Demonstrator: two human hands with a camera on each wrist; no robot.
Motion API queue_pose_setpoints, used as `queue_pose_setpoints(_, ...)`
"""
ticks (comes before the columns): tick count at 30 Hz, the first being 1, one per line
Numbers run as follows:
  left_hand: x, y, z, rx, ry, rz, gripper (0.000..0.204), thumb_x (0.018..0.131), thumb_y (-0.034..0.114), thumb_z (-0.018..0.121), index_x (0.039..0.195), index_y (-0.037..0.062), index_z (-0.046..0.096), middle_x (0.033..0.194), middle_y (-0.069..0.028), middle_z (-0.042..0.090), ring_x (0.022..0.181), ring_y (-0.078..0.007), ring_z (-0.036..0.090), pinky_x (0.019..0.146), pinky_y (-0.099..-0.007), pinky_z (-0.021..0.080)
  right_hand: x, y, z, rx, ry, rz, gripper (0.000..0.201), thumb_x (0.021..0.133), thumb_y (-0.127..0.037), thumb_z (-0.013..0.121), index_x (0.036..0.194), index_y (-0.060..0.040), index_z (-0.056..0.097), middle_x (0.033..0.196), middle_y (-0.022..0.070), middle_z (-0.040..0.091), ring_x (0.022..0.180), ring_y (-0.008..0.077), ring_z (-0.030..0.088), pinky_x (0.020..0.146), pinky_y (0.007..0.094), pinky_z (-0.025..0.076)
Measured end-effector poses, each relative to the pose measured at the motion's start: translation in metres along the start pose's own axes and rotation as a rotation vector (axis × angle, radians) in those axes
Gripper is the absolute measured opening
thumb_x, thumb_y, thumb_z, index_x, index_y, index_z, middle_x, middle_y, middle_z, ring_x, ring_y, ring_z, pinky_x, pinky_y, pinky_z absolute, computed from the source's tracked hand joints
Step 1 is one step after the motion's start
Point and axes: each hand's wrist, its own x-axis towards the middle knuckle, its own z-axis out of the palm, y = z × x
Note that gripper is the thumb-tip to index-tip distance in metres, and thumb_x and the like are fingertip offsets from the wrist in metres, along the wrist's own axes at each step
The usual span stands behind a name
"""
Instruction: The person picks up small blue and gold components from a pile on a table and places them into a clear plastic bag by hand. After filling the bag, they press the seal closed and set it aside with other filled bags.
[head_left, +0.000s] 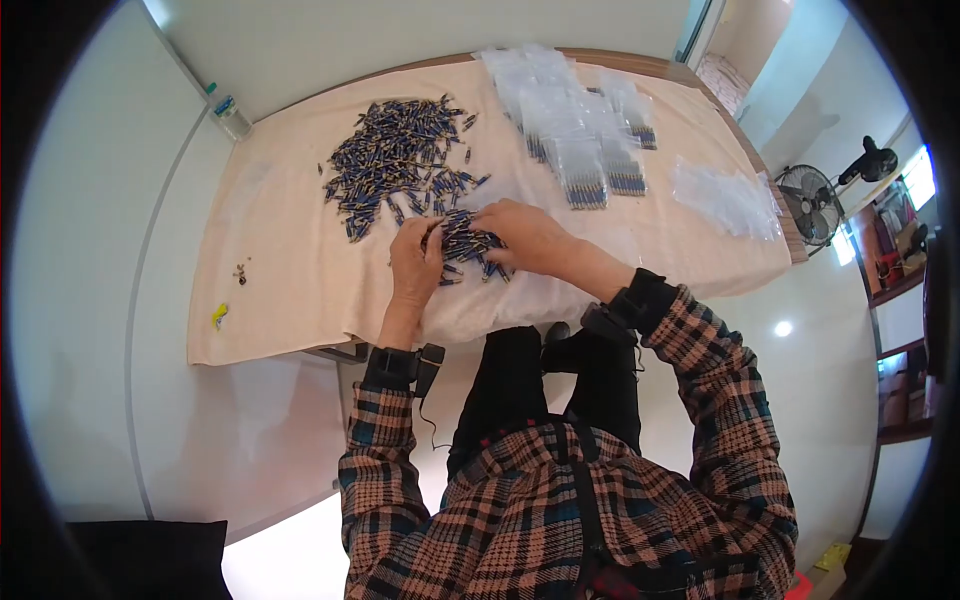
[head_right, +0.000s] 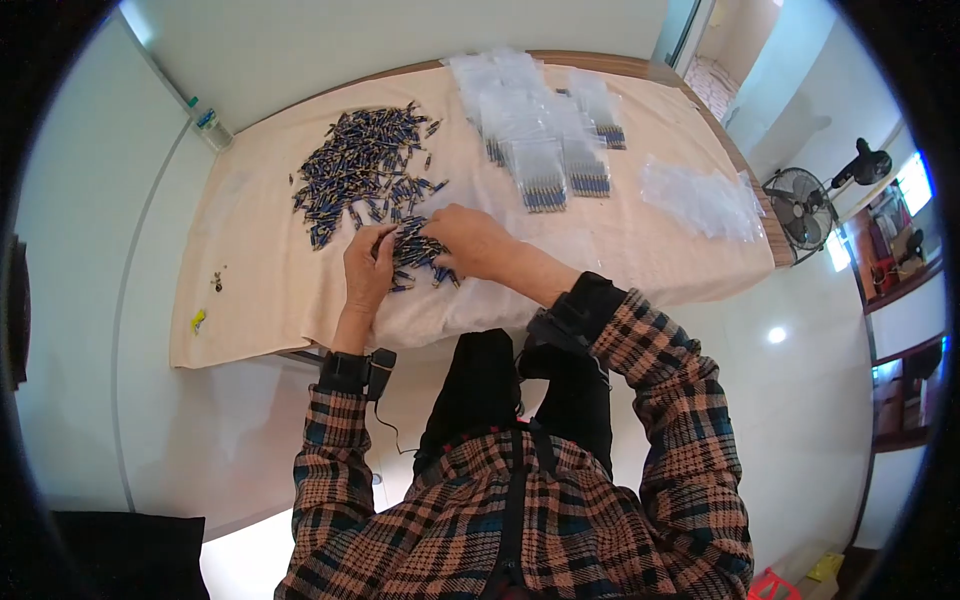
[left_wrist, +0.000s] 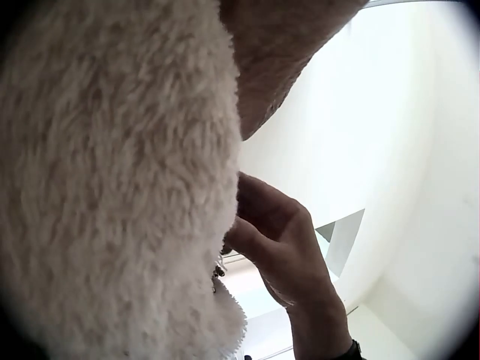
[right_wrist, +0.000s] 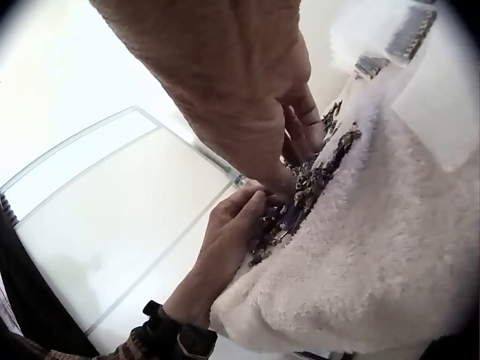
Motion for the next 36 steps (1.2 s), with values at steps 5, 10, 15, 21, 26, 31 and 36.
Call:
queue_pose_setpoints(5,-0.002,0.0,0.0,-0.019,0.018,-0.045,0.012,0.086,0.0,0.058,0.097,0.0002,0.064,0.082,-0.0089,0.06,0.07,-0.016,0.057,0.064,-0.0261,0.046,0.017,-0.011,0.009,-0.061,-0.078,0.116,0.032,0.069,-0.015,0.073,0.1,-0.0103,0.065,0.094,0.0103,0.061,0.093,0.0314,0.058,0.079,0.0413,0.048)
queue_pose_setpoints(10,-0.003,-0.001,0.0,-0.053,0.029,-0.049,0.012,0.086,-0.001,0.058,0.096,0.0002,0.064,0.082,-0.0085,0.06,0.068,-0.0149,0.057,0.063,-0.0254,0.046,0.021,-0.006,0.007,-0.074,-0.219,0.114,0.035,0.07,-0.018,0.073,0.103,-0.0106,0.066,0.091,0.011,0.06,0.089,0.0317,0.059,0.077,0.0417,0.049)
queue_pose_setpoints(15,-0.004,-0.002,0.001,-0.015,0.037,-0.003,0.012,0.085,-0.001,0.058,0.095,0.0004,0.064,0.082,-0.0084,0.06,0.068,-0.0145,0.056,0.063,-0.0249,0.045,0.007,0.009,0.011,-0.035,-0.108,0.092,0.027,0.072,-0.019,0.071,0.097,-0.0078,0.069,0.085,0.013,0.062,0.084,0.0334,0.061,0.076,0.0409,0.049)
queue_pose_setpoints(21,-0.004,-0.001,0.002,0.016,0.051,0.067,0.012,0.085,-0.001,0.058,0.095,0.0007,0.065,0.082,-0.0077,0.061,0.068,-0.0135,0.055,0.062,-0.0243,0.045,-0.006,0.022,0.008,0.226,0.059,0.237,0.017,0.073,-0.013,0.071,0.087,-0.0042,0.071,0.078,0.015,0.066,0.069,0.026,0.064,0.066,0.0358,0.051)
queue_pose_setpoints(26,-0.005,0.003,0.0,-0.001,0.0,-0.028,0.011,0.086,0.0,0.058,0.095,0.0015,0.065,0.082,-0.0062,0.062,0.067,-0.0115,0.055,0.061,-0.0235,0.044,-0.011,0.02,0.002,0.699,0.066,0.578,0.018,0.078,-0.01,0.072,0.089,0.0039,0.069,0.073,0.0085,0.067,0.059,0.0112,0.062,0.052,0.0242,0.049)
queue_pose_setpoints(31,-0.005,0.016,-0.003,-0.022,0.015,-0.05,0.011,0.086,0.001,0.059,0.096,0.0015,0.065,0.08,-0.0042,0.061,0.066,-0.0089,0.054,0.059,-0.022,0.043,-0.014,0.019,-0.003,0.996,0.118,0.691,0.02,0.081,-0.01,0.071,0.089,0.0081,0.068,0.073,0.0073,0.067,0.053,0.0092,0.06,0.047,0.0201,0.049)
queue_pose_setpoints(36,-0.005,0.035,0.016,-0.223,-0.033,-0.157,0.016,0.089,0.007,0.058,0.101,-0.0006,0.065,0.075,-0.0011,0.059,0.063,-0.0075,0.051,0.056,-0.0208,0.042,-0.013,0.019,-0.003,1.208,0.142,0.72,0.02,0.081,-0.009,0.07,0.091,0.0073,0.068,0.074,0.0081,0.068,0.053,0.0099,0.06,0.048,0.0211,0.05)
